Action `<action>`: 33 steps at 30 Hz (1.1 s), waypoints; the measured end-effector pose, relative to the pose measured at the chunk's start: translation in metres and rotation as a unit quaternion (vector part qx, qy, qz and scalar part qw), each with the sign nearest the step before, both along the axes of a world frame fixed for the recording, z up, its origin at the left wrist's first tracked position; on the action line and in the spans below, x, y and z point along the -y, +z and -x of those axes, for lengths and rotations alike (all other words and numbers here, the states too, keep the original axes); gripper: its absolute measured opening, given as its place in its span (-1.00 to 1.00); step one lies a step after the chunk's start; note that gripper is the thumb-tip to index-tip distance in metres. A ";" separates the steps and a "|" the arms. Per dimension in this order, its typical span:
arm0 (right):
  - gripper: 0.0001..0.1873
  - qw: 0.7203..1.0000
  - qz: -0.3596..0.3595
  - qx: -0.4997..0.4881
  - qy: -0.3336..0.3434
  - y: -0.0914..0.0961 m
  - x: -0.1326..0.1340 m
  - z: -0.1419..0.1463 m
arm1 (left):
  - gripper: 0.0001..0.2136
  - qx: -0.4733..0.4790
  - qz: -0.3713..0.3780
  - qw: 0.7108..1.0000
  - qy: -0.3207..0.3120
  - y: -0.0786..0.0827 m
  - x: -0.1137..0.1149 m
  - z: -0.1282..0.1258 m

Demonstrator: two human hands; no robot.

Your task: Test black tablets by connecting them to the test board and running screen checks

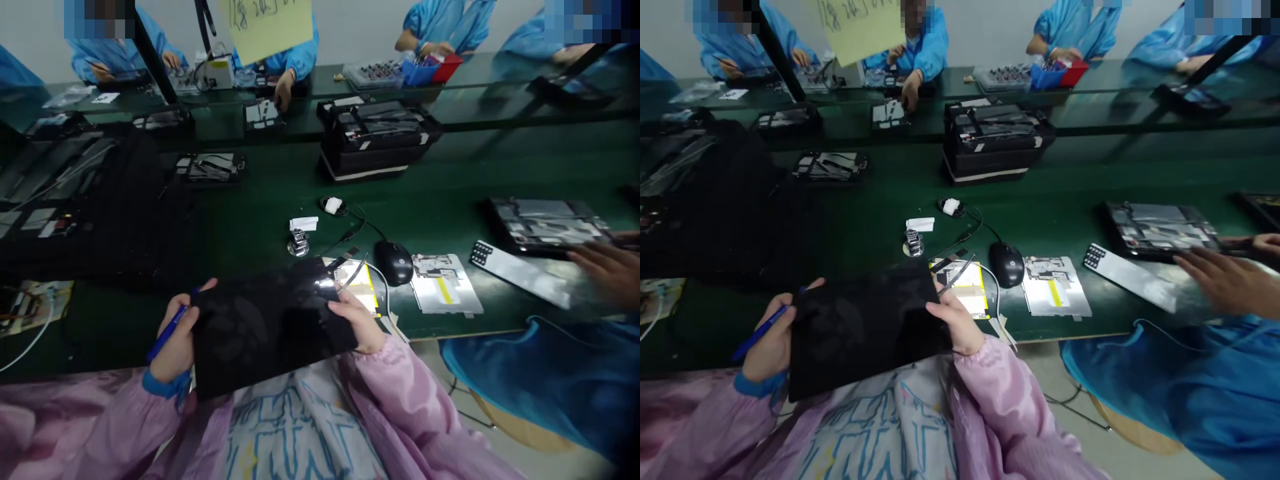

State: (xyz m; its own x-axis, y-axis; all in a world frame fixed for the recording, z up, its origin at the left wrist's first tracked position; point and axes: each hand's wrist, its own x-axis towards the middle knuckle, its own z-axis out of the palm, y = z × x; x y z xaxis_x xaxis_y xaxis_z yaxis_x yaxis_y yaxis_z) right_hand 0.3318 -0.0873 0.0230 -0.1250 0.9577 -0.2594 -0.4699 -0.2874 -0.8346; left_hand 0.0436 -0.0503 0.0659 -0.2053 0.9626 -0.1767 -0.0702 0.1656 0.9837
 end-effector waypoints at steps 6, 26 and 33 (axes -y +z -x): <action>-0.60 0.973 -0.025 0.211 -0.091 -0.018 -0.008 -0.012 | -0.64 -0.237 0.033 0.971 -0.014 -0.017 -0.027 0.020; -0.78 0.960 -0.056 0.254 -0.103 -0.005 -0.023 -0.058 | -0.88 -0.268 -0.102 0.748 -0.598 -0.013 -0.070 -0.199; -0.80 0.945 -0.064 0.301 -0.115 -0.026 -0.019 -0.056 | -0.90 -0.290 -0.078 0.739 -0.604 -0.021 -0.082 -0.189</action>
State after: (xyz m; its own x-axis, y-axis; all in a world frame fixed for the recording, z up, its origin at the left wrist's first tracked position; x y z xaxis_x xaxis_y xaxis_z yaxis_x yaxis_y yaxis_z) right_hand 0.3873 -0.0684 -0.0029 0.2234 0.9697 -0.0984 0.0633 -0.1152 -0.9913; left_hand 0.2329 0.0314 0.0450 0.8218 0.5055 -0.2627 0.4759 -0.3557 0.8044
